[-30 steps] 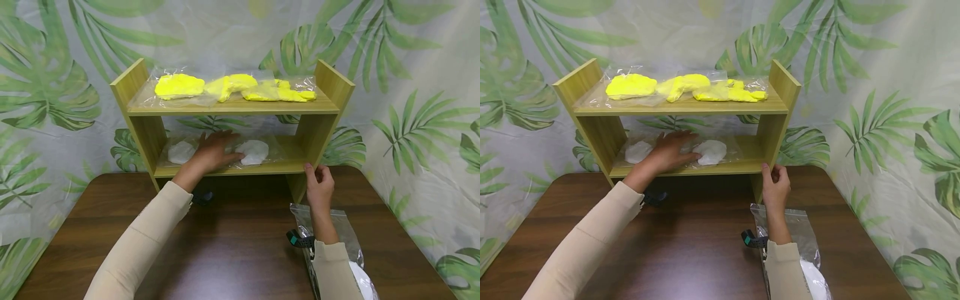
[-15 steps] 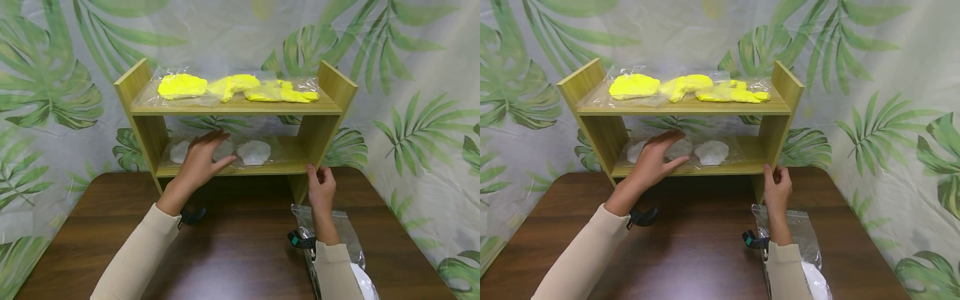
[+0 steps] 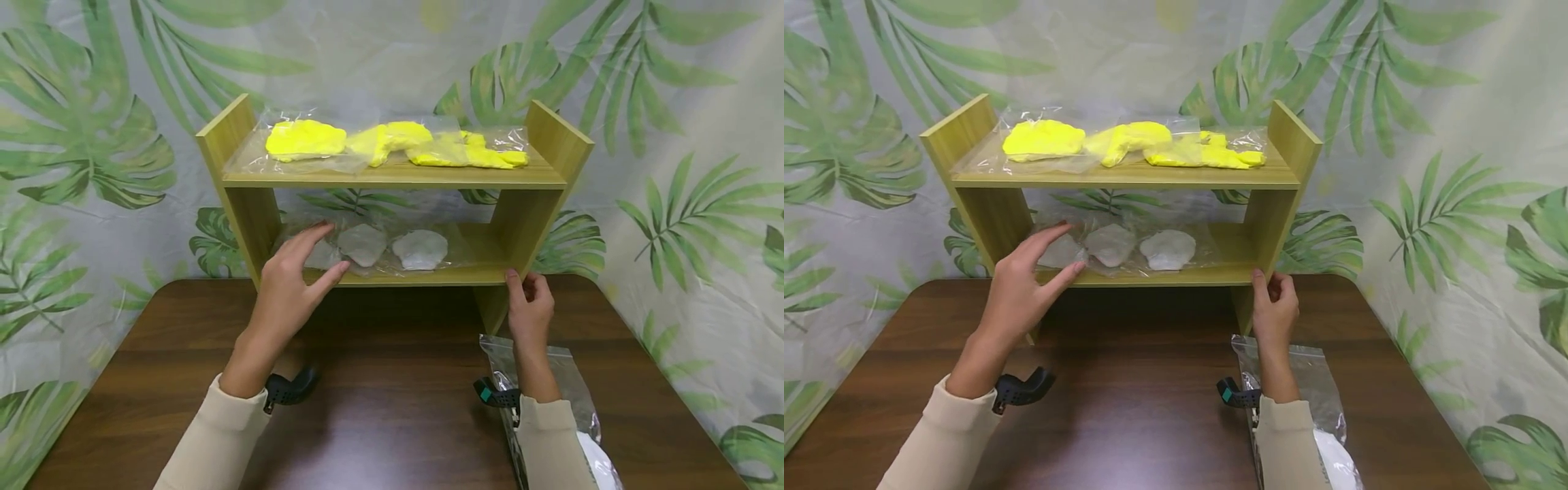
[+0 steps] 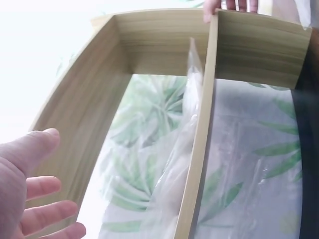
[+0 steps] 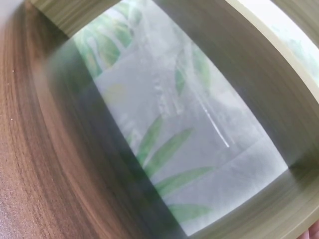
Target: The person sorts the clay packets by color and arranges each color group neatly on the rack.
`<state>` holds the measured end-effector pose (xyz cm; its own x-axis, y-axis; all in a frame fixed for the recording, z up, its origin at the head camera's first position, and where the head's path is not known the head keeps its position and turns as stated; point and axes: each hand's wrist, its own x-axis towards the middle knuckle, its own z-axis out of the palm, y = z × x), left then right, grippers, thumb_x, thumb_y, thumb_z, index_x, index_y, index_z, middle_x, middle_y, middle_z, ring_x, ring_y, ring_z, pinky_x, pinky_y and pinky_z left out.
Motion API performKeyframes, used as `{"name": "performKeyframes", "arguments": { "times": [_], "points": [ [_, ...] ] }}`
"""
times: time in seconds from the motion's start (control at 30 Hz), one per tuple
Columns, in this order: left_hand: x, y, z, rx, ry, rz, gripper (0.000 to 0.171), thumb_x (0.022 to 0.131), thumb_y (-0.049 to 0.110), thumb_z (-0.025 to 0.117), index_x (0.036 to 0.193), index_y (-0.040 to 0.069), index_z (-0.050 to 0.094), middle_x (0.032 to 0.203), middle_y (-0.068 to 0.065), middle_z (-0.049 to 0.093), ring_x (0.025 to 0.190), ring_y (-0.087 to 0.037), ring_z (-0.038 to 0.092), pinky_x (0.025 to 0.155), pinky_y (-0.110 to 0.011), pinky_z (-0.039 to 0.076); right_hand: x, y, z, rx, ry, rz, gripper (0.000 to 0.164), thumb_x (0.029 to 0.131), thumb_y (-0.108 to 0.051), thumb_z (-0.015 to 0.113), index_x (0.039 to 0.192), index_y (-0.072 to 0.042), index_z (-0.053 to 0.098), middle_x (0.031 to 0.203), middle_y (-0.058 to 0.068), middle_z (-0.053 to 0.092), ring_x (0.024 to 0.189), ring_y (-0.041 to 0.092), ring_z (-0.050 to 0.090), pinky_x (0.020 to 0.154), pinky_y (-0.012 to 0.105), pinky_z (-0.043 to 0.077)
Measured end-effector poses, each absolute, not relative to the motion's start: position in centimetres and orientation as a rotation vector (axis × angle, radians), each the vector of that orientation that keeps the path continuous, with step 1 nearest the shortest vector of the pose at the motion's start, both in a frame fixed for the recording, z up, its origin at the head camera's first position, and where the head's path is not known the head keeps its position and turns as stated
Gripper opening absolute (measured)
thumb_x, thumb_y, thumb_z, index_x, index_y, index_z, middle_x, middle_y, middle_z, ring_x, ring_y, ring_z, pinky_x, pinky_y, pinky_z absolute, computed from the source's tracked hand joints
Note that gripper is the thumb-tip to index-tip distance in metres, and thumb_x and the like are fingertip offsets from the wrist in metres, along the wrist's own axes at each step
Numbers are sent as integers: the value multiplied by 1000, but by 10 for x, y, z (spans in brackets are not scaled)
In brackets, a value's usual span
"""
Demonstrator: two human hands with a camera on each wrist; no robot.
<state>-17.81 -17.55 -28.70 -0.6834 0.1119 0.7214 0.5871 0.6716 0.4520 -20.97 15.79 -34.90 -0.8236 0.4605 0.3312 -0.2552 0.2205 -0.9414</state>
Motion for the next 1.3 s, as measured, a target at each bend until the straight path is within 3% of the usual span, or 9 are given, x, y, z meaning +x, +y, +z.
{"name": "performKeyframes", "arguments": {
  "times": [0.33,0.57,0.77,0.97,1.13,1.3],
  "points": [
    [-163,-192,-293,-379,-2031,-1019,40,87,23,73,125,11,64,119,-4,65,111,-22,59,91,-46,45,-211,159,-349,-202,-1940,1650,33,94,-25,62,108,5,60,87,-5,56,81,8,52,72,23,40],
    [-159,-201,-291,-269,-1855,-1104,30,85,13,73,114,7,68,106,-6,69,100,-23,64,89,-26,47,-211,159,-350,-195,-1943,1652,34,94,-26,61,108,5,59,86,-4,56,80,7,52,72,23,40],
    [-149,-202,-283,-190,-1793,-1163,22,85,3,69,106,-4,68,100,-15,69,96,-22,63,84,-23,49,-213,159,-351,-182,-1930,1632,35,94,-24,61,108,8,59,84,-5,56,78,6,51,71,23,40],
    [-151,-216,-291,-114,-1746,-1200,19,86,7,68,101,-5,68,94,-15,68,90,-11,62,77,-19,50,-228,165,-368,-192,-1904,1669,29,93,-28,63,105,-2,61,85,-6,57,80,7,52,72,23,41],
    [-160,-231,-302,-66,-1735,-1211,22,86,13,69,103,-1,68,95,-10,68,90,-9,62,76,-18,49,-236,171,-382,-196,-1869,1651,25,91,-33,65,100,-10,63,84,-6,58,79,10,53,70,23,41],
    [-166,-241,-310,49,-1720,-1210,26,85,10,70,105,-6,64,97,-14,66,87,-10,62,74,-18,49,-236,172,-382,-189,-1877,1638,25,92,-36,65,99,-12,63,86,-5,58,80,11,53,70,24,42]
  ]
}}
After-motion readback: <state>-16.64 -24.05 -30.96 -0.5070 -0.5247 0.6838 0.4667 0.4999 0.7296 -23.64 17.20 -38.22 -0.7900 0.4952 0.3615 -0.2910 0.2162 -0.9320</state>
